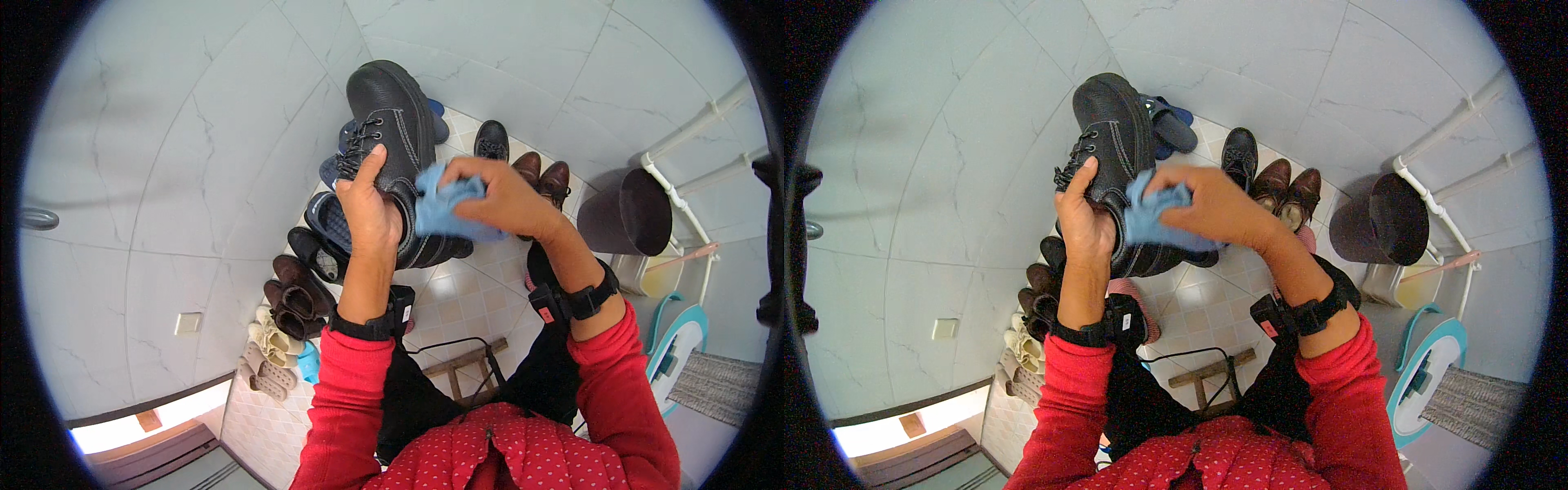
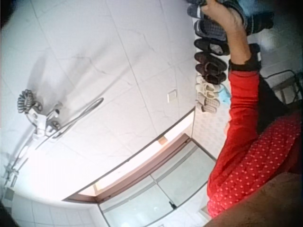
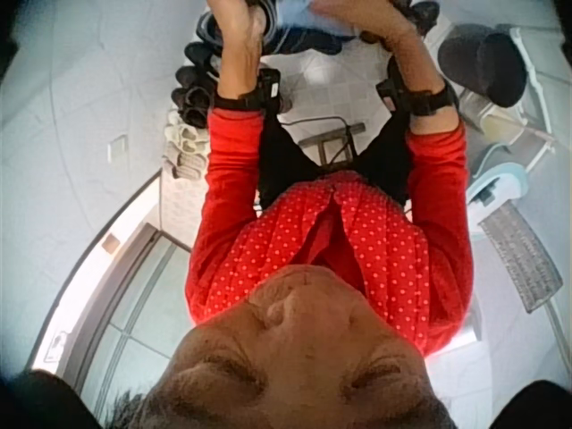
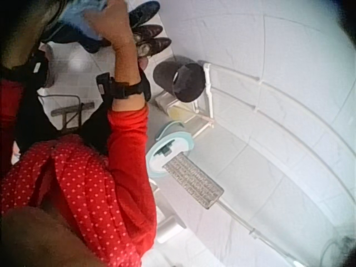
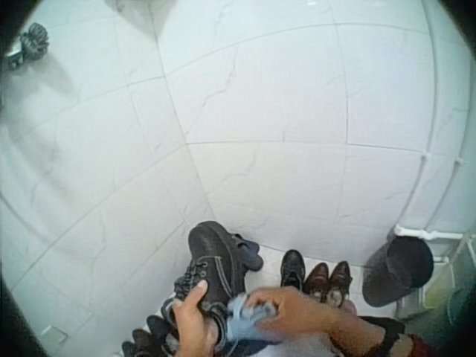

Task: The person wipes a black shoe with a blue cloth, rotating it to clean the upper, sides, and heel. The shoe is held in one hand while the other hand scrubs the surface. The person remains seated on the floor throughout.

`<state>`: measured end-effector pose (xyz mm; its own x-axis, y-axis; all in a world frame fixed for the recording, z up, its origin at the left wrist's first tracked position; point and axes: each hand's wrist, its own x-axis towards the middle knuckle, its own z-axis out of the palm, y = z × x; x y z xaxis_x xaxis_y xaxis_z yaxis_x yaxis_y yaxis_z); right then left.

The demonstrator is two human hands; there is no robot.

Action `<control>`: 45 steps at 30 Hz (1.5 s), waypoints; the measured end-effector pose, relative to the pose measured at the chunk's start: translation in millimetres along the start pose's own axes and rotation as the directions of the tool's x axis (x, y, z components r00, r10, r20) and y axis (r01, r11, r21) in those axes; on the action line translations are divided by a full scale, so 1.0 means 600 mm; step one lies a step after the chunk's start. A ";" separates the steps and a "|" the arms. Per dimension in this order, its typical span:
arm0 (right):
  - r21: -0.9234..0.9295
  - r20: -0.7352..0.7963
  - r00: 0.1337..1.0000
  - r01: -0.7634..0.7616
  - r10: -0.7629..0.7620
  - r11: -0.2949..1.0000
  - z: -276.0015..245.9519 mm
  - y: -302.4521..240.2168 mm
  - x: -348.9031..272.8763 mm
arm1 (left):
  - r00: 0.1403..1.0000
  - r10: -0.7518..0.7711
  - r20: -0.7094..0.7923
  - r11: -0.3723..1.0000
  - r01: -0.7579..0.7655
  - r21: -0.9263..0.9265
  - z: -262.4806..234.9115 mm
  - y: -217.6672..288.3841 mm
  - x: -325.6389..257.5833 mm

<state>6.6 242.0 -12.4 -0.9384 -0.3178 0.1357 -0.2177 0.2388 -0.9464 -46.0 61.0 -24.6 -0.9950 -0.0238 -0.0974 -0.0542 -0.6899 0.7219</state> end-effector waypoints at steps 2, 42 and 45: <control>0.034 -0.190 0.980 -0.057 0.063 0.998 0.004 0.004 0.007 | 0.999 -0.030 -0.028 0.999 0.031 0.011 0.001 -0.003 -0.004; 0.168 -0.049 0.992 -0.110 0.120 0.980 0.011 -0.015 -0.001 | 0.984 -0.157 -0.090 0.968 0.135 -0.213 -0.016 -0.007 0.011; 0.106 -0.233 0.966 -0.092 0.115 0.990 0.029 -0.003 0.014 | 0.983 -0.167 -0.071 0.972 0.152 -0.178 -0.015 -0.013 0.006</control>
<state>3.8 223.1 -14.8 -0.9937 -0.0653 0.0909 -0.1007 0.1680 -0.9806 -48.6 60.0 -36.8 -0.9634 0.0398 -0.2649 -0.1887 -0.8030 0.5654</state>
